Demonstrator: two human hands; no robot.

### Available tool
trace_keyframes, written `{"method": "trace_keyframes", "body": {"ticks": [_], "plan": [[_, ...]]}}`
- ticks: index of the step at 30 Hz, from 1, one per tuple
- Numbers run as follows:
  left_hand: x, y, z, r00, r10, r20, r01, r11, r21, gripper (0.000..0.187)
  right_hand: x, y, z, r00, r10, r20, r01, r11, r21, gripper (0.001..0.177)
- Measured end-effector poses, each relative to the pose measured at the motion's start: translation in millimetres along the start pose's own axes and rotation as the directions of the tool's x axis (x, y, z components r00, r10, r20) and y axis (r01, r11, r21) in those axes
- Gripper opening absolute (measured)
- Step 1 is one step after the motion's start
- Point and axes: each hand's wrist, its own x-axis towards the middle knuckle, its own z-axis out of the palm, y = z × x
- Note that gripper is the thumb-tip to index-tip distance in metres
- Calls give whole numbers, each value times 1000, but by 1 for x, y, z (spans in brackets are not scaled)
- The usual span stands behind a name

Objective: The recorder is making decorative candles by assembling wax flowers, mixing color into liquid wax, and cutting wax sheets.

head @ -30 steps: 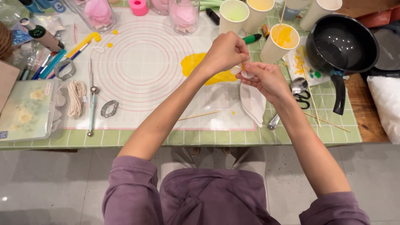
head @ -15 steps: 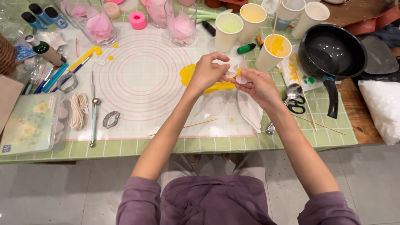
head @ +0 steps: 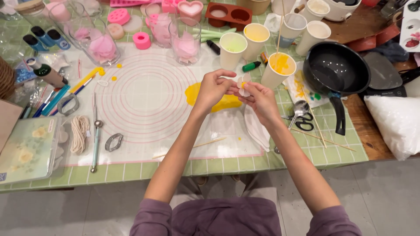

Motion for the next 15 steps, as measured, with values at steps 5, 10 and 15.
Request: {"method": "trace_keyframes", "body": {"ticks": [5, 10, 15], "plan": [[20, -28, -8, 996, 82, 39, -80, 995, -60, 34, 18, 9, 2, 999, -34, -9, 35, 996, 88, 21], [30, -36, -9, 989, 142, 43, -141, 990, -28, 39, 33, 15, 1, 995, -96, -31, 98, 991, 86, 22], [33, -45, -11, 991, 129, -17, -130, 986, -101, 35, 38, 14, 5, 982, -168, -89, 159, 982, -106, 26]]}}
